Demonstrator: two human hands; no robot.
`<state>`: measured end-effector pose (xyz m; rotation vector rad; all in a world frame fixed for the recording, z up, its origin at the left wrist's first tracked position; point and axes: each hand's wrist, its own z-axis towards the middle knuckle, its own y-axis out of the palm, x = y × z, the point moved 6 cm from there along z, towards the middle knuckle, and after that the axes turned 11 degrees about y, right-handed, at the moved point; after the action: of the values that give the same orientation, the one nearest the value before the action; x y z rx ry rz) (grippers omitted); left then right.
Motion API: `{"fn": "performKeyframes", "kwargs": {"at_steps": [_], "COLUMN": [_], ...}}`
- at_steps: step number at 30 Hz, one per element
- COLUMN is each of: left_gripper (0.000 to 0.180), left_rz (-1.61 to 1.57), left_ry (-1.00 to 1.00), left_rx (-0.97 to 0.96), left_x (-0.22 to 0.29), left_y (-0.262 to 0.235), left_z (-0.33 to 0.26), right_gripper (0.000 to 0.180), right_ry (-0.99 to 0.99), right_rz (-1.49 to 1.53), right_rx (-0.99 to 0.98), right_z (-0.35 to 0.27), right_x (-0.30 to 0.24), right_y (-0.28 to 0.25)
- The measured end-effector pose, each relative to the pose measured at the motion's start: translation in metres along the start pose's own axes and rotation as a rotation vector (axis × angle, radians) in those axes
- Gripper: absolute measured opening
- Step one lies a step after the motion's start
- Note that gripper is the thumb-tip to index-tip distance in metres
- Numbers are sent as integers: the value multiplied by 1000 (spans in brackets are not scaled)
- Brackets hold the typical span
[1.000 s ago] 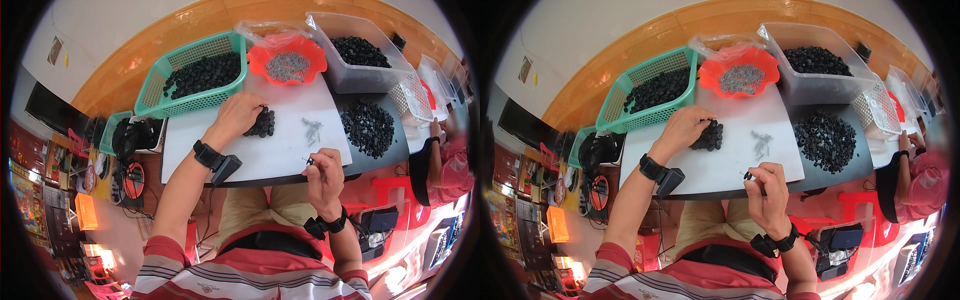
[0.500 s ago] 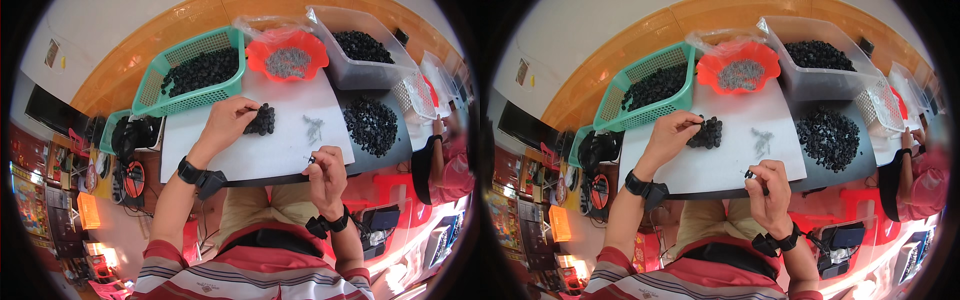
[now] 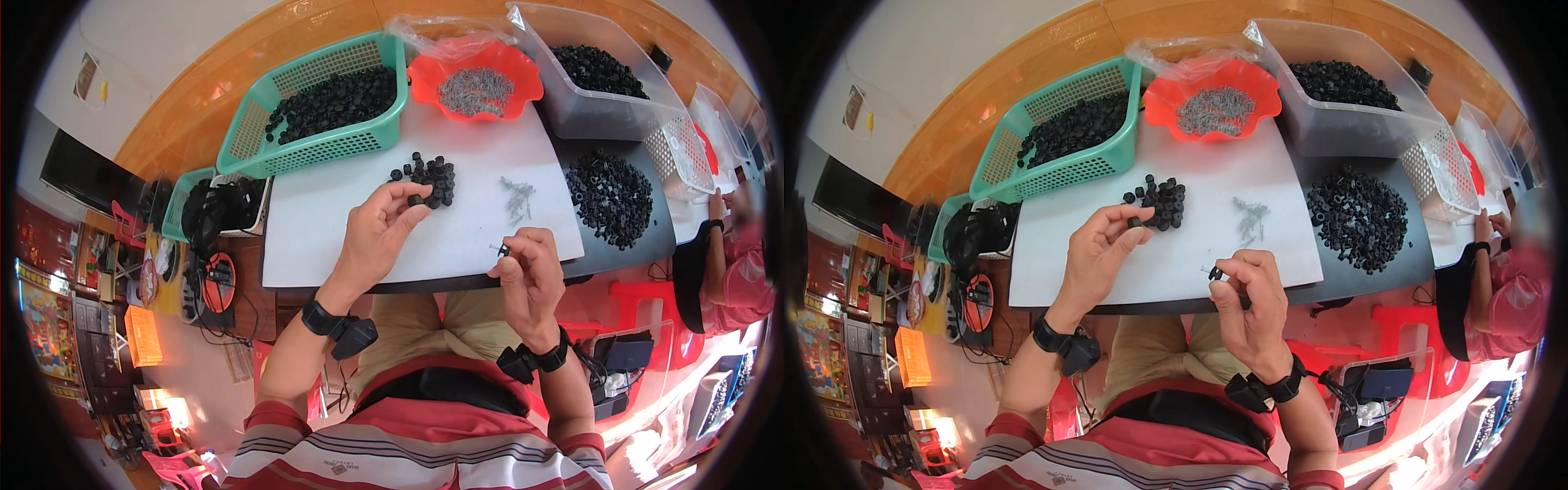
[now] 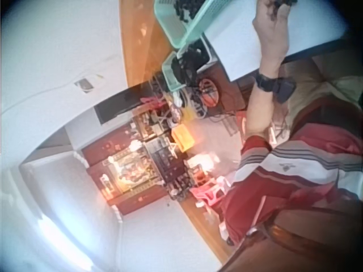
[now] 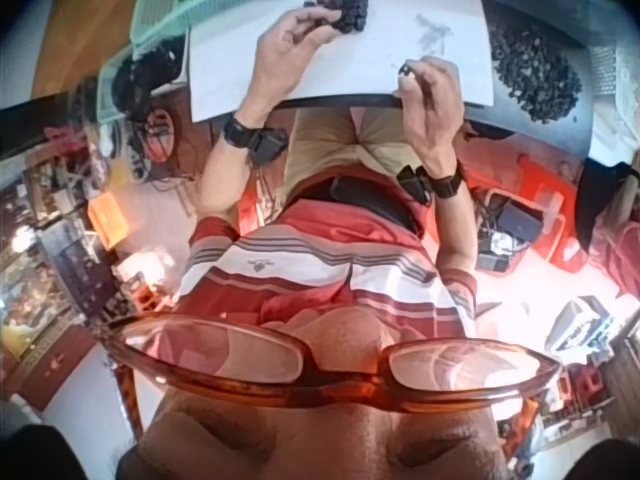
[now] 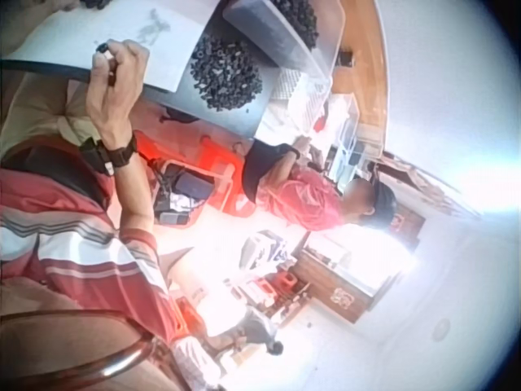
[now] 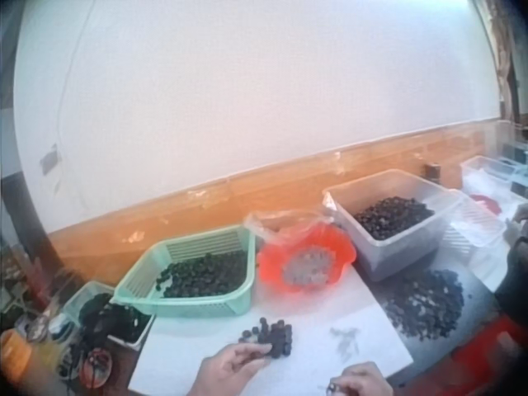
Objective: Assembling small black plastic shoe components by hand.
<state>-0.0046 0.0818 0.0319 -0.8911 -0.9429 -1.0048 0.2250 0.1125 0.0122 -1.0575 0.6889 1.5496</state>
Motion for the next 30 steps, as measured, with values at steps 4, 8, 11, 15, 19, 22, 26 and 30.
{"fn": "performKeyframes", "kwargs": {"at_steps": [4, 8, 11, 15, 19, 22, 26, 30], "left_gripper": [28, 30, 29, 26, 24, 25, 26, 27], "left_rz": [-242, -367, -613, -850, -997, -1019, -1031, -1045], "left_ry": [-67, -168, -235, -328, -408, -431, -443, -448], "left_rx": [-4, 29, 95, 118, 134, 136, 119, 85], "left_x": [-8, -19, -23, -27, -31, -31, -33, -33], "left_y": [4, 5, 8, 14, 22, 26, 29, 34], "left_z": [-11, -22, -29, -37, -44, -46, -49, -51], "right_gripper": [20, 22, 22, 24, 24, 25, 25, 24], "right_ry": [0, -8, -7, -28, -25, -37, -57, -41], "right_rz": [0, 33, 34, 23, -3, -18, -56, -68], "right_rx": [-18, -29, -42, -57, -77, -86, -96, -95], "right_z": [0, 0, 1, 2, 3, 4, 6, 6], "right_x": [-1, -1, -1, -3, -6, -7, -9, -10], "right_y": [3, 8, 11, 15, 18, 21, 24, 29]}}
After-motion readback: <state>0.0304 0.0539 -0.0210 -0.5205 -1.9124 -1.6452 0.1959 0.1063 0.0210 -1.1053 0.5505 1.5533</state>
